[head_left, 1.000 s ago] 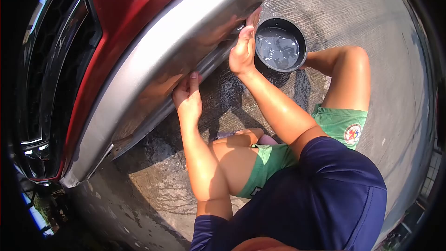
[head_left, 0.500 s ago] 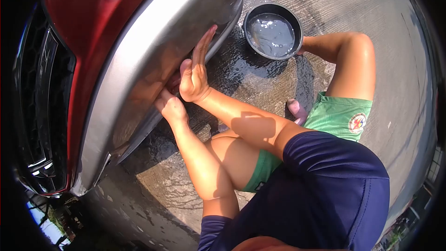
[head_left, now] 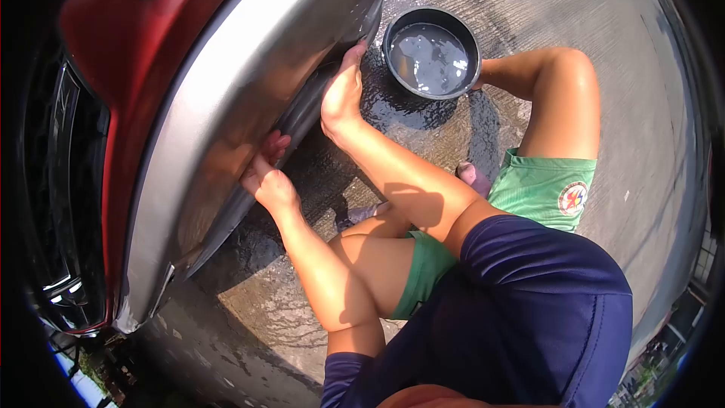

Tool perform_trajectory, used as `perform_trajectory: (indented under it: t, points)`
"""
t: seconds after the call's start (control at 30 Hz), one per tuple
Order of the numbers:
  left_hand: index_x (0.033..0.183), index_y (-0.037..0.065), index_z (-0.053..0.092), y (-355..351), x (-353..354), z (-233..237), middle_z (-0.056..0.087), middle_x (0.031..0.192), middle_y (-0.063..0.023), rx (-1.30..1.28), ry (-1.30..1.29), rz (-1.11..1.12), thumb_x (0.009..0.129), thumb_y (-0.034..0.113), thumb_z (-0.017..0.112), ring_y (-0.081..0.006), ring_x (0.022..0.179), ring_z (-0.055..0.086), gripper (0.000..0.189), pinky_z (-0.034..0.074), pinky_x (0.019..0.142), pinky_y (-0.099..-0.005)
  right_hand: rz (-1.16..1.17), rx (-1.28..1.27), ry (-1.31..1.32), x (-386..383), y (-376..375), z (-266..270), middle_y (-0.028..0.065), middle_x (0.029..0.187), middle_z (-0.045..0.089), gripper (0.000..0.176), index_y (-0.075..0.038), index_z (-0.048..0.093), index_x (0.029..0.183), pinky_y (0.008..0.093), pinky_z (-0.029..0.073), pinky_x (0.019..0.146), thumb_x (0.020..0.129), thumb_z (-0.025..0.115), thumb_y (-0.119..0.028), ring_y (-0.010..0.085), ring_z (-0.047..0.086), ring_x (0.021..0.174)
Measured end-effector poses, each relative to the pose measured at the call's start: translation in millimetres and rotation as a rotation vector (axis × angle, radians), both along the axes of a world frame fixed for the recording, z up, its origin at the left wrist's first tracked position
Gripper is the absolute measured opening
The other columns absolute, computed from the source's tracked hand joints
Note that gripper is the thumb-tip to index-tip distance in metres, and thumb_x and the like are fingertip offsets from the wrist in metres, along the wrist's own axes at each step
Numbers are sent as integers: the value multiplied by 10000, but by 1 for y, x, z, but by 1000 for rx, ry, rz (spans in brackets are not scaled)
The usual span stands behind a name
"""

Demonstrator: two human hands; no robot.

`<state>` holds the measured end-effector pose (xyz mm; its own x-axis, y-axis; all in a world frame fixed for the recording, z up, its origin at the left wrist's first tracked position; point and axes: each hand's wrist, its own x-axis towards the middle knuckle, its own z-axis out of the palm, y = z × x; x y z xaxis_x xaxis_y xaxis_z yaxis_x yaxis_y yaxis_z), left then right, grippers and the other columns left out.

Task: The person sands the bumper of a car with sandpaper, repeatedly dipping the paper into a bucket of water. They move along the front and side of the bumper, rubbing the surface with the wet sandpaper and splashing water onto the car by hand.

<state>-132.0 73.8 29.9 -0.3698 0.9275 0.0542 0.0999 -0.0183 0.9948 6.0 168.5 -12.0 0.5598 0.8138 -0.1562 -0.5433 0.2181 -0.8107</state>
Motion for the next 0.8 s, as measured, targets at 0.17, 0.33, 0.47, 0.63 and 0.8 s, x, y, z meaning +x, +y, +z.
perform_trajectory:
  t: [0.17, 0.33, 0.47, 0.63, 0.8]
  points:
    - [1115, -62, 696, 2, 0, -2, 779, 965, -166, -4, 29, -35, 1094, 201, 484, -222, 830, 763, 338, 565, 784, -327, 16, 37, 43, 28, 5, -17, 220, 1752, -116, 858, 81, -47, 1642, 376, -19, 1323, 1131, 150, -579, 276, -114, 1627]
    - [1104, -59, 702, 8, 13, -10, 776, 959, -164, -14, 9, -21, 1096, 224, 474, -222, 823, 762, 363, 569, 787, -327, 18, 13, -303, -9, -20, -44, 251, 1750, -75, 821, 72, -57, 1646, 389, 5, 1316, 1139, 152, -538, 331, -73, 1629]
    - [1113, -61, 696, 11, 4, -11, 774, 975, -171, 21, 9, -10, 1095, 236, 457, -231, 821, 763, 382, 575, 788, -332, 91, 166, -131, 68, 15, -26, 214, 1741, 125, 878, 72, 33, 1655, 360, 90, 1304, 1118, 135, -615, 299, 112, 1610]
    - [1111, -71, 693, 16, 36, -10, 769, 974, -189, 15, -128, 40, 1090, 239, 442, -253, 822, 765, 400, 577, 792, -339, 28, 68, -468, 17, -12, -57, 256, 1746, -98, 800, 90, -91, 1633, 418, -41, 1312, 1137, 106, -507, 352, -77, 1628]
    - [1198, -71, 643, 19, 30, -12, 756, 975, -216, 16, 11, -65, 1124, 286, 441, -278, 831, 759, 416, 595, 814, -392, 147, 110, -971, 25, -49, -90, 297, 1741, -18, 804, 38, -34, 1667, 582, 44, 1286, 1119, 200, -502, 449, 15, 1623]
